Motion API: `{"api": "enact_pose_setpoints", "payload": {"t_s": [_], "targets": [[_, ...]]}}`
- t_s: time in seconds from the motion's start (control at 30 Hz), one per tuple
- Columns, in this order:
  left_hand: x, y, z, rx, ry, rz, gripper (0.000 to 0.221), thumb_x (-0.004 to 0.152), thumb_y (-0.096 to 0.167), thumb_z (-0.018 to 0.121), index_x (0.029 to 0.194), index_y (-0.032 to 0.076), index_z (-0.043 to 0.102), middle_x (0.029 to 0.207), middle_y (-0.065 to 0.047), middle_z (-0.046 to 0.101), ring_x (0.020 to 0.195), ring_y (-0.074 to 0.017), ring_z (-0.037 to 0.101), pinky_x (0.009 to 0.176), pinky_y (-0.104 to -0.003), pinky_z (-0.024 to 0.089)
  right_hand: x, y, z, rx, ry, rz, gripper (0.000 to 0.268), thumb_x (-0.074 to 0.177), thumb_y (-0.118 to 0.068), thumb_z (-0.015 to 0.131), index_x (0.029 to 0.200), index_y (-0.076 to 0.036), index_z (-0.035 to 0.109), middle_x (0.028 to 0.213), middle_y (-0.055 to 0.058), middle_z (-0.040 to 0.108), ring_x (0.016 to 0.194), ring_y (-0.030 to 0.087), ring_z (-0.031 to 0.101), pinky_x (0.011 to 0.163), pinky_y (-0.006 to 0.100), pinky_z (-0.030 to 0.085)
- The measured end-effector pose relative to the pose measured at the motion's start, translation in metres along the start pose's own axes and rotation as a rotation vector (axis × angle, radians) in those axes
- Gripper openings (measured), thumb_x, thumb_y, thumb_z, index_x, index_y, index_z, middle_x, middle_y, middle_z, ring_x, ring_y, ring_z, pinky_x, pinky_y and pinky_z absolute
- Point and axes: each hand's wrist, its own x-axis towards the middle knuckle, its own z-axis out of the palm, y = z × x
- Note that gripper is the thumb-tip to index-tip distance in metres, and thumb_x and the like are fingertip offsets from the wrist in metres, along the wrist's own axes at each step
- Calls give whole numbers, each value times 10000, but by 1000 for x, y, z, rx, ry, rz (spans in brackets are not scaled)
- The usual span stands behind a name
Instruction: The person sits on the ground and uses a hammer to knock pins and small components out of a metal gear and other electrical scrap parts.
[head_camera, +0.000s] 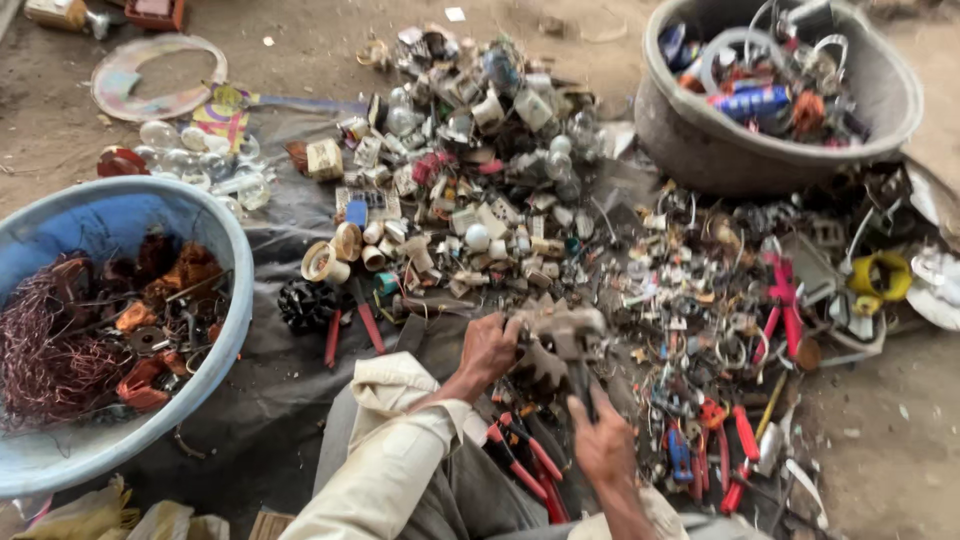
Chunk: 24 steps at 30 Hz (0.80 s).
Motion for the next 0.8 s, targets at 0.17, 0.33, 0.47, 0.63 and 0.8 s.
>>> {"api": "enact_pose_setpoints", "payload": {"t_s": [0.17,0.33,0.47,0.63,0.8], "targets": [[6,-1,-1,-280,7,-478,396,977,350,682,811,-9,709,811,-261,685,738,-417,640,670,-505,506,-1,21,-2,446,-53,202,426,988,-259,630,1390,-121,600,693,48,655,518,153,601,444,322,501],[17,17,-35,-566,-1,-736,382,894,351,684,830,-25,709,699,-222,688,610,-296,654,591,-422,507,19,32,13,296,-164,213,492,960,-263,657,1438,-175,585,737,92,683,565,186,627,534,367,545],[15,30,-53,-612,17,-612,358,910,345,673,860,-1,750,677,-203,690,601,-271,637,574,-413,489,30,42,27,-610,621,-778,545,931,-429,644,1409,-166,638,1130,335,668,840,340,684,619,338,560],[-1,56,-66,-655,-18,-257,290,934,303,658,954,26,741,766,-189,703,669,-245,694,600,-383,535,21,26,21,195,157,-484,340,1002,-316,643,1198,-44,693,880,48,724,781,152,669,720,329,551],[-14,75,-64,-703,-181,-296,302,970,307,614,970,25,721,756,-190,708,669,-320,695,619,-394,536,14,22,21,275,-167,-207,343,1029,-310,629,1121,-1,749,797,100,689,702,142,581,640,336,494]]}}
